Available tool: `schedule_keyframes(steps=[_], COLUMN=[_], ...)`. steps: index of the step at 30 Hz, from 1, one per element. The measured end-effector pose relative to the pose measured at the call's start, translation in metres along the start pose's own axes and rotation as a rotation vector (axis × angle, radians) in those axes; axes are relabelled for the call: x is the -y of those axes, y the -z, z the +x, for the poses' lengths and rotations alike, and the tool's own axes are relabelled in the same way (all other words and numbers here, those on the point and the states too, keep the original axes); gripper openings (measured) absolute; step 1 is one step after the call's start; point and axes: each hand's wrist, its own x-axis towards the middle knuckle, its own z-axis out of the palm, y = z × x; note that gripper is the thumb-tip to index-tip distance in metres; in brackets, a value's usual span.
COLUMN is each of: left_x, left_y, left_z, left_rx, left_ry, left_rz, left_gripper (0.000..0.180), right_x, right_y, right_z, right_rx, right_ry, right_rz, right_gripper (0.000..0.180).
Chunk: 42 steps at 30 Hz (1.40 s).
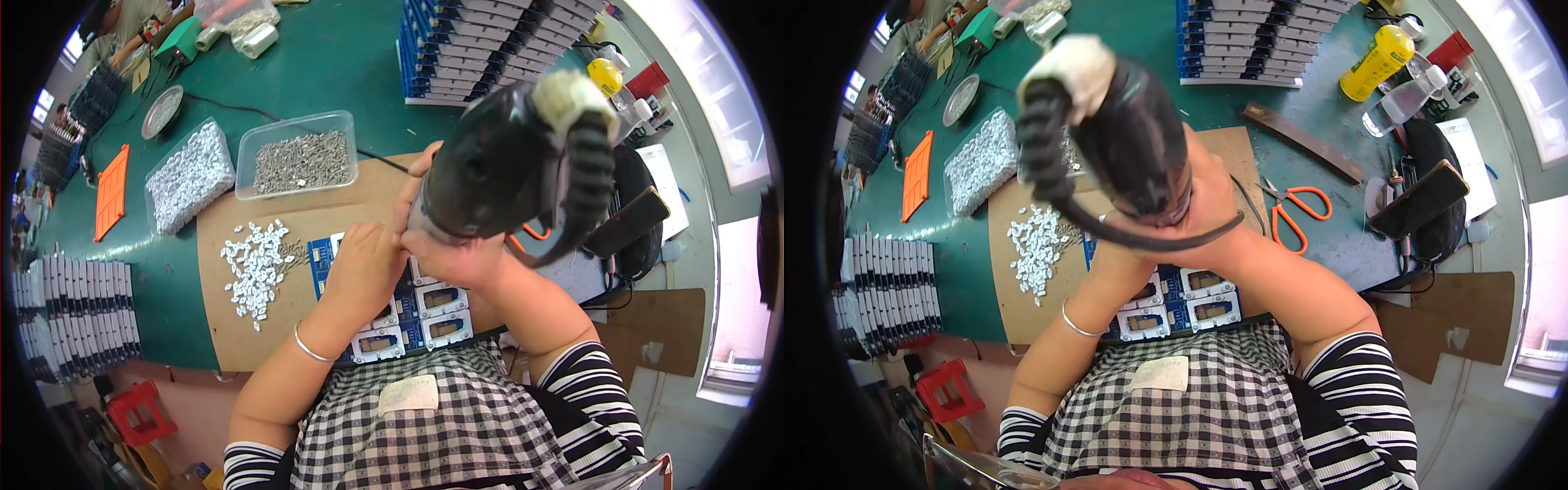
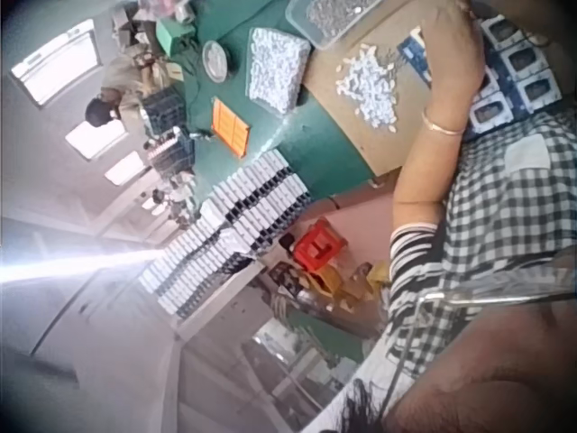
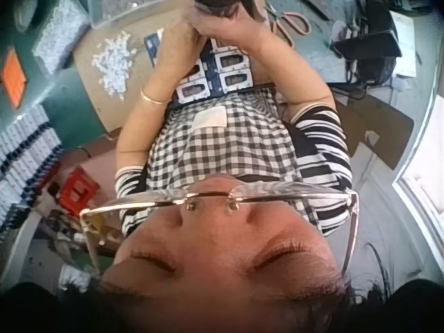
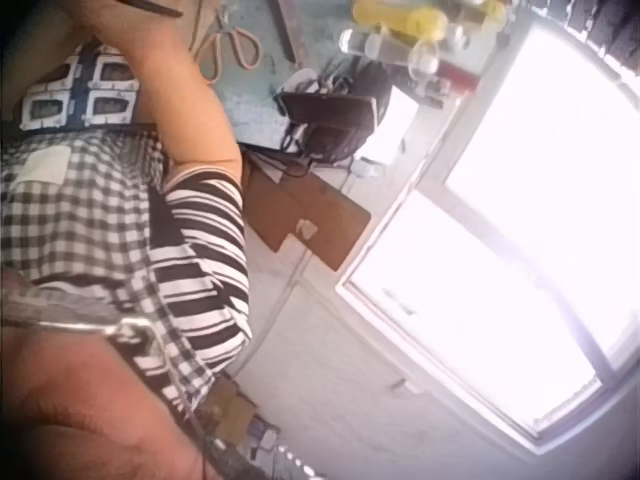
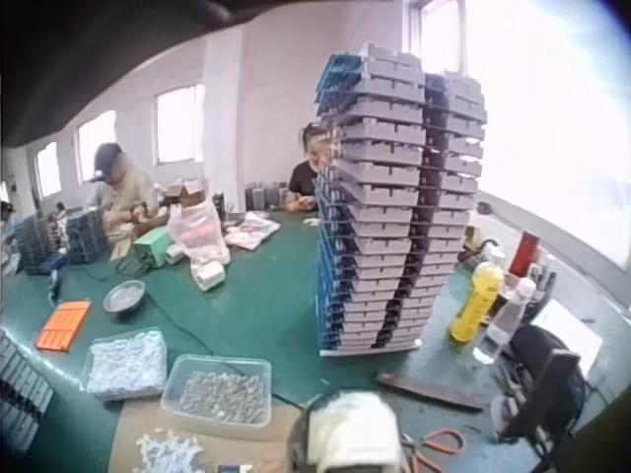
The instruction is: The person assembles small electronic components onto blue printed circuit boards by securing them with screws using a power screwdriver.
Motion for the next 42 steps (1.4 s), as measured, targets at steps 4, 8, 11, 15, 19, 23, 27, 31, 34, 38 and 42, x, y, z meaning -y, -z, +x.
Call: schedule_keyframes(steps=[4, 8, 11, 15, 19, 23, 27, 31, 34, 38, 42], left_x=[-0.003, -0.004, -0.005, -0.007, 0.029, 0.032, 0.03, 0.011, 0.011, 0.029, 0.036], left_y=[0.002, 0.0, 0.004, 0.04, 0.092, 0.096, 0.082, 0.077, 0.08, 0.097, 0.096], left_z=[0.004, 0.009, 0.005, -0.021, -0.079, -0.095, -0.092, -0.107, -0.117, -0.106, -0.097], left_rx=[-0.032, -0.017, -0.099, -0.24, -0.363, -0.256, -0.265, -0.17, -0.179, -0.263, -0.256], left_ry=[-0.054, 0.002, -0.041, -0.034, 0.268, 0.338, 0.325, 0.291, 0.271, 0.378, 0.275], left_rz=[0.034, -0.013, 0.016, 0.112, 0.282, 0.424, 0.535, 0.512, 0.42, 0.486, 0.581], left_gripper=[0.027, 0.028, 0.028, 0.022, 0.006, 0.007, 0.008, 0.009, 0.011, 0.012, 0.01], right_x=[-0.009, -0.004, -0.002, 0.005, 0.016, 0.017, 0.021, 0.026, 0.027, 0.024, 0.023], right_y=[-0.007, -0.005, 0.0, 0.024, 0.038, 0.034, 0.022, 0.019, 0.021, 0.021, 0.018], right_z=[-0.007, -0.005, 0.002, -0.02, -0.043, -0.047, -0.046, -0.051, -0.055, -0.054, -0.055], right_rx=[-0.177, -0.114, -0.171, -0.378, -0.487, -0.523, -0.526, -0.521, -0.543, -0.547, -0.515], right_ry=[-0.075, 0.086, 0.048, 0.028, 0.067, 0.038, 0.034, 0.046, 0.028, 0.017, 0.033], right_rz=[0.164, 0.397, 0.428, 0.536, 0.451, 0.458, 0.471, 0.465, 0.438, 0.448, 0.464], right_gripper=[0.056, 0.055, 0.059, 0.056, 0.056, 0.056, 0.057, 0.059, 0.058, 0.058, 0.057])
